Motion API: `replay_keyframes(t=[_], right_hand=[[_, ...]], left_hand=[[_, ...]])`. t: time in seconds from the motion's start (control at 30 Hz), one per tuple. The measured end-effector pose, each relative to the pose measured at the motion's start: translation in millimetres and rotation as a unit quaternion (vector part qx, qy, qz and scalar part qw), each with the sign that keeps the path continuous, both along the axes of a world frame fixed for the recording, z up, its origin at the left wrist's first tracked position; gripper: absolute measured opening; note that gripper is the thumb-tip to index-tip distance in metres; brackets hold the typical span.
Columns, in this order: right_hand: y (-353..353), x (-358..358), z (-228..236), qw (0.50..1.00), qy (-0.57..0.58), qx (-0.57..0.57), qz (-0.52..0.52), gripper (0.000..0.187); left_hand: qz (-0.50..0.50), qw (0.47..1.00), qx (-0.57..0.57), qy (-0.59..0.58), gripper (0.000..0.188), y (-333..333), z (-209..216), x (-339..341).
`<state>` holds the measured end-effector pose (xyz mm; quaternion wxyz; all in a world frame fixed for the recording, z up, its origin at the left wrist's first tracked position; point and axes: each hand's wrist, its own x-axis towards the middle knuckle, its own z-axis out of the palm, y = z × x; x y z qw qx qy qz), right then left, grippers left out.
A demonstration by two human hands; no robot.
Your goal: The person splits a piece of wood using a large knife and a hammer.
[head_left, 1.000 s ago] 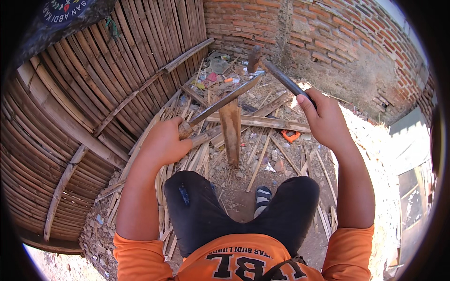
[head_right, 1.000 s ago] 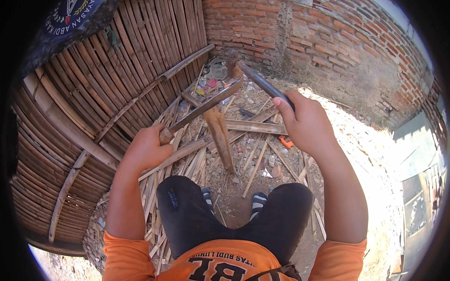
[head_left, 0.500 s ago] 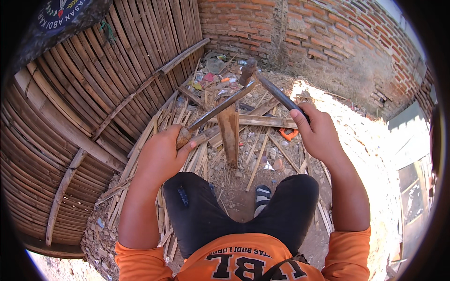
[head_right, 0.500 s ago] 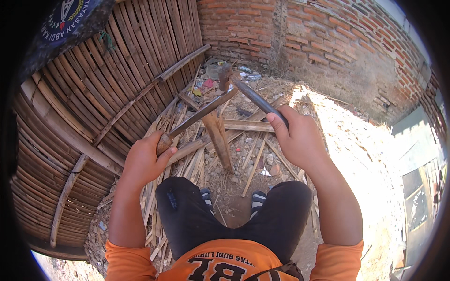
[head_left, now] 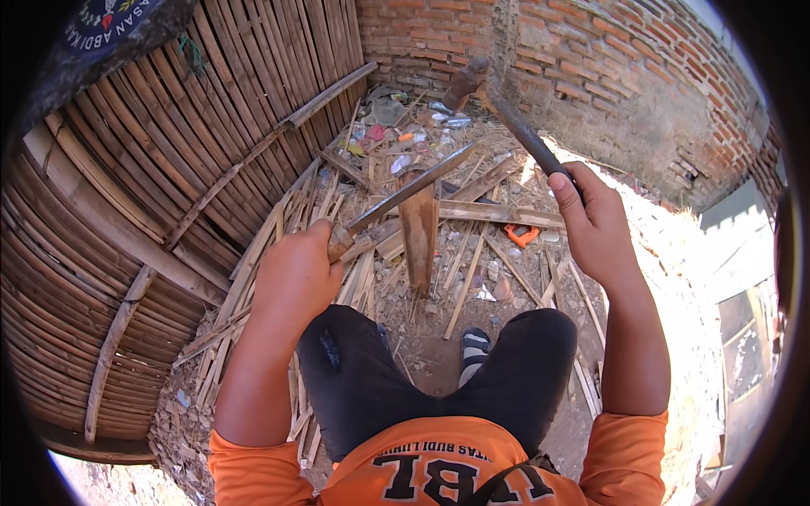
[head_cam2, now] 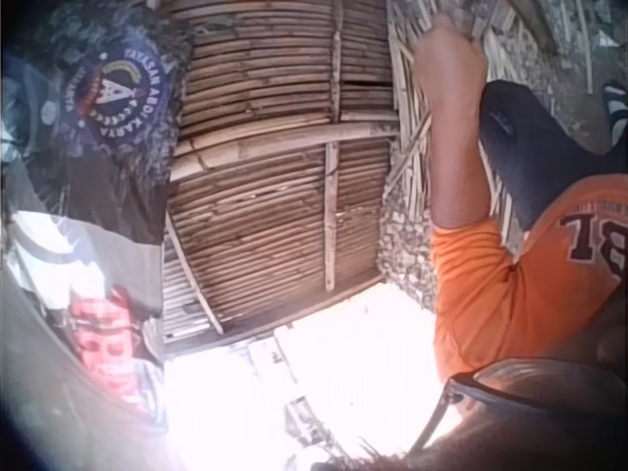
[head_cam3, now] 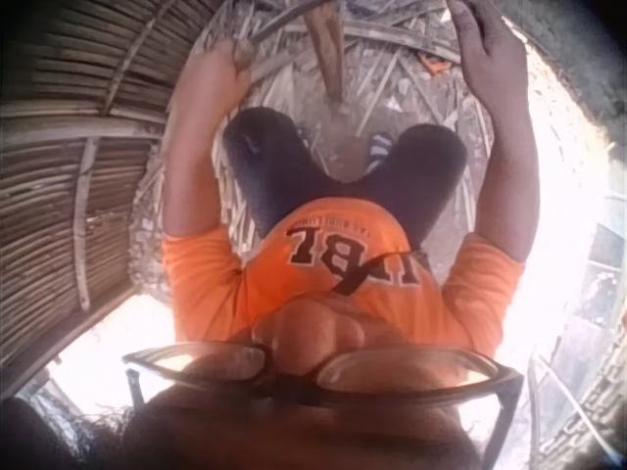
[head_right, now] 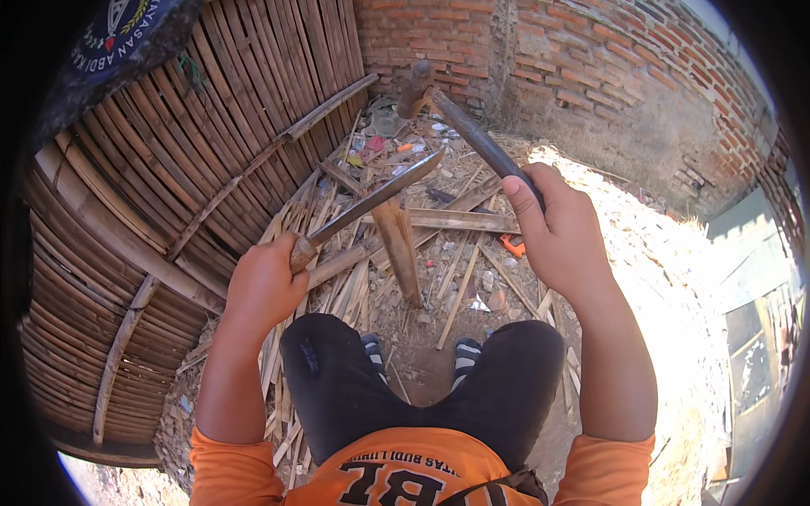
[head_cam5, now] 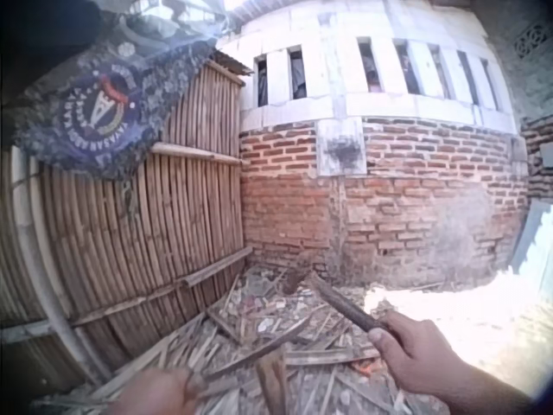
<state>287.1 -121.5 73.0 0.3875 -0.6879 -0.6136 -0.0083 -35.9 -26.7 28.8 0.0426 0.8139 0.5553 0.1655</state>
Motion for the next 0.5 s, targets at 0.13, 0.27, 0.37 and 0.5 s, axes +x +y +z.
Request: replay_keyframes(t=[0.13, 0.27, 0.37, 0.5], right_hand=[[-5.6, 1.2, -18.1, 1.000, 0.007, 0.021, 0.014, 0.038], [-2.0, 4.9, -21.4, 1.000, -0.024, -0.011, -0.008, 0.040], [-5.5, 5.8, -6.9, 0.997, 0.038, 0.067, 0.012, 0.041], [-8.1, 3.7, -26.5, 0.999, 0.029, 0.036, 0.000, 0.038]], left_hand=[[-0.008, 1.000, 0.022, 0.006, 0.023, -0.2, -3.0, 5.7], [0.008, 1.000, 0.015, 0.014, 0.026, -2.9, -1.4, 8.1], [0.022, 1.000, -0.010, 0.015, 0.030, -3.8, -3.4, 8.0], [0.022, 1.000, -0.016, 0.005, 0.030, -2.3, 0.4, 10.6]])
